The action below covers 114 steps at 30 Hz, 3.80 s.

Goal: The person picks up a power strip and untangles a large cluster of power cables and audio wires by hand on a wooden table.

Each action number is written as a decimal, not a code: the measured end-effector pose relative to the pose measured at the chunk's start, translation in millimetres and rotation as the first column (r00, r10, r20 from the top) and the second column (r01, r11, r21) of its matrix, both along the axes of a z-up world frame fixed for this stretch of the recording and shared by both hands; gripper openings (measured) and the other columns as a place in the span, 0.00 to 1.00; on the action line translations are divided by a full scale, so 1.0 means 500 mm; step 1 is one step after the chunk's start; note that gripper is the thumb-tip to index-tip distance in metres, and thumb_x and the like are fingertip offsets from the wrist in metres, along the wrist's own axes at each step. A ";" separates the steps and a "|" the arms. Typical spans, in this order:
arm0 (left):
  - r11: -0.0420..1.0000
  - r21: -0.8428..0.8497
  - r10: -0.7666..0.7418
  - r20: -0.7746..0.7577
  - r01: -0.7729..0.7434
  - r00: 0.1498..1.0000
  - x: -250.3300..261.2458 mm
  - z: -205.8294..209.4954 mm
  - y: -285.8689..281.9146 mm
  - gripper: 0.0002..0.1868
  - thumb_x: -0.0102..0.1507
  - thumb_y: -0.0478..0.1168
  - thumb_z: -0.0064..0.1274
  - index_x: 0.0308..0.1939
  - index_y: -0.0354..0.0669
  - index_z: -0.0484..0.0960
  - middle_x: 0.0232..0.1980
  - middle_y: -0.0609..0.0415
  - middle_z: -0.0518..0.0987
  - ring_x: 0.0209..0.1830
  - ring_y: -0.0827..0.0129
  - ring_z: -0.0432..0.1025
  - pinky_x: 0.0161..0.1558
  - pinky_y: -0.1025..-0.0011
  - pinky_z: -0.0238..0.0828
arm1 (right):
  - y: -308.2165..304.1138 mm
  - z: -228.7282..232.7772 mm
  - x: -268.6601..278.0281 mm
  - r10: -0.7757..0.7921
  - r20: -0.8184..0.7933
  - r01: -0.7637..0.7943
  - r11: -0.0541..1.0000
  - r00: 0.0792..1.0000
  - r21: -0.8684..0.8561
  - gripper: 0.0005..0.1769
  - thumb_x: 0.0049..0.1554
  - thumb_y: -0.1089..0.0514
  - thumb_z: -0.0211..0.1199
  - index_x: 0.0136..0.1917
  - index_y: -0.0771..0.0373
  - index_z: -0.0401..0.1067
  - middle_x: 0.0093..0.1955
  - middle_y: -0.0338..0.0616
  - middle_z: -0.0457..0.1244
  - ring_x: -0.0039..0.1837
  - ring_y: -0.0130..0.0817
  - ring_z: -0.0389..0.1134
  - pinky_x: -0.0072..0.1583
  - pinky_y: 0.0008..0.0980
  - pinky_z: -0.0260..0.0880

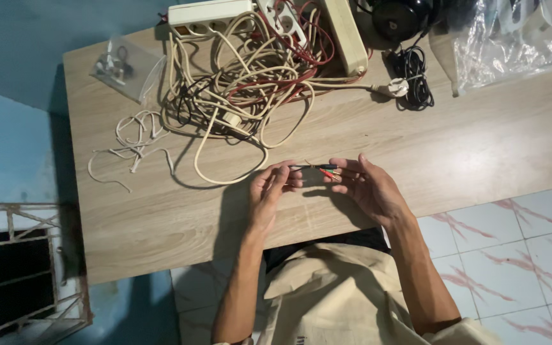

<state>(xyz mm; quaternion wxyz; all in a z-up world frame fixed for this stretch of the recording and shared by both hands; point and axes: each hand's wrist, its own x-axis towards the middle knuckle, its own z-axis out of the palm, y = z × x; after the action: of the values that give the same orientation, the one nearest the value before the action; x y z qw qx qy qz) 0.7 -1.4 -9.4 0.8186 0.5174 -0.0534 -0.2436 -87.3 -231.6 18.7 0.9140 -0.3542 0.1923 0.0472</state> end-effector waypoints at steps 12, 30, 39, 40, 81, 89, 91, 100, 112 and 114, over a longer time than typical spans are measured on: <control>0.996 -0.059 0.068 0.074 -0.064 0.995 -0.030 0.010 -0.066 0.13 0.67 0.38 0.59 0.51 0.30 0.84 0.41 0.52 0.85 0.36 0.76 0.77 0.40 0.78 0.75 | 0.020 0.003 0.003 -0.032 0.148 0.061 0.979 0.988 -0.196 0.23 0.60 0.64 0.61 0.68 0.75 0.67 0.60 0.54 0.69 0.59 0.37 0.72 0.62 0.31 0.73; 0.513 0.319 0.235 0.841 -0.797 0.488 0.383 0.130 0.270 0.08 0.64 0.38 0.66 0.47 0.44 0.87 0.43 0.56 0.86 0.37 0.72 0.79 0.40 0.71 0.75 | 0.060 0.020 0.067 -0.255 0.243 0.316 0.913 0.936 -0.260 0.14 0.62 0.70 0.62 0.61 0.77 0.73 0.52 0.55 0.69 0.52 0.39 0.73 0.57 0.32 0.75; 0.119 0.400 -0.123 0.914 -0.909 0.386 0.571 0.016 0.302 0.17 0.52 0.37 0.71 0.43 0.40 0.85 0.48 0.47 0.78 0.50 0.51 0.73 0.49 0.56 0.70 | 0.074 0.018 0.100 -0.284 0.199 0.333 0.896 0.938 -0.294 0.14 0.61 0.70 0.62 0.60 0.77 0.73 0.52 0.55 0.70 0.51 0.39 0.73 0.57 0.33 0.75; 0.085 0.387 -0.146 0.917 -0.918 0.372 0.581 0.006 0.303 0.15 0.53 0.37 0.71 0.42 0.41 0.86 0.47 0.48 0.79 0.49 0.51 0.74 0.48 0.55 0.70 | 0.073 0.016 0.103 -0.279 0.199 0.329 0.898 0.939 -0.293 0.14 0.60 0.70 0.62 0.60 0.77 0.73 0.52 0.55 0.70 0.51 0.39 0.73 0.57 0.34 0.75; 0.356 0.932 -0.926 0.342 0.073 0.160 0.195 0.428 -0.141 0.16 0.57 0.32 0.62 0.50 0.44 0.87 0.49 0.50 0.85 0.44 0.66 0.81 0.49 0.66 0.79 | -0.144 0.400 -0.019 0.321 0.527 0.479 0.221 0.787 -0.850 0.13 0.64 0.70 0.62 0.62 0.69 0.75 0.59 0.53 0.69 0.60 0.38 0.75 0.61 0.35 0.76; 0.363 0.928 -0.922 0.345 0.087 0.175 0.200 0.391 -0.158 0.27 0.50 0.20 0.56 0.53 0.40 0.84 0.53 0.47 0.83 0.38 0.62 0.79 0.44 0.68 0.76 | -0.083 0.461 0.025 0.547 0.169 0.381 -0.301 0.820 -0.874 0.16 0.55 0.65 0.67 0.58 0.61 0.80 0.58 0.48 0.71 0.51 0.42 0.74 0.54 0.35 0.76; 0.424 0.905 -0.899 0.417 0.027 0.135 0.204 0.384 -0.156 0.32 0.46 0.16 0.53 0.54 0.36 0.83 0.50 0.42 0.83 0.43 0.62 0.78 0.46 0.69 0.78 | -0.072 0.463 0.034 0.567 0.104 0.343 -0.332 0.817 -0.879 0.17 0.54 0.65 0.67 0.58 0.62 0.79 0.59 0.49 0.70 0.52 0.44 0.74 0.54 0.36 0.76; 0.286 0.955 -0.940 0.265 0.074 0.215 0.188 0.419 -0.154 0.25 0.54 0.23 0.57 0.55 0.40 0.83 0.43 0.47 0.84 0.30 0.64 0.77 0.41 0.71 0.79 | -0.030 0.451 0.059 0.590 -0.154 0.121 -0.399 0.793 -0.909 0.14 0.59 0.63 0.62 0.59 0.60 0.78 0.58 0.46 0.71 0.53 0.43 0.74 0.56 0.37 0.75; 0.457 0.886 -0.883 0.440 0.084 0.165 0.198 0.448 -0.125 0.18 0.55 0.37 0.66 0.50 0.45 0.86 0.52 0.51 0.85 0.47 0.67 0.80 0.54 0.69 0.78 | -0.112 0.375 0.045 0.482 0.198 0.264 -0.073 0.853 -0.962 0.26 0.52 0.68 0.64 0.65 0.59 0.75 0.57 0.43 0.68 0.51 0.33 0.70 0.49 0.31 0.76; 0.505 0.860 -0.856 0.488 0.074 0.172 0.198 0.461 -0.113 0.19 0.55 0.37 0.67 0.50 0.45 0.86 0.51 0.51 0.84 0.48 0.65 0.79 0.55 0.65 0.77 | -0.119 0.329 0.055 0.519 0.160 0.202 -0.025 0.839 -0.979 0.32 0.47 0.65 0.70 0.66 0.61 0.73 0.59 0.46 0.67 0.48 0.33 0.68 0.39 0.31 0.73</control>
<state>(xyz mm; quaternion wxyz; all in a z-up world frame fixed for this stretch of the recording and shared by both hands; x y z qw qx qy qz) 99.8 -57.9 221.3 0.2545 0.7580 -0.5718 -0.1839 -59.9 -291.3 183.2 0.3874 -0.9104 -0.1187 -0.0842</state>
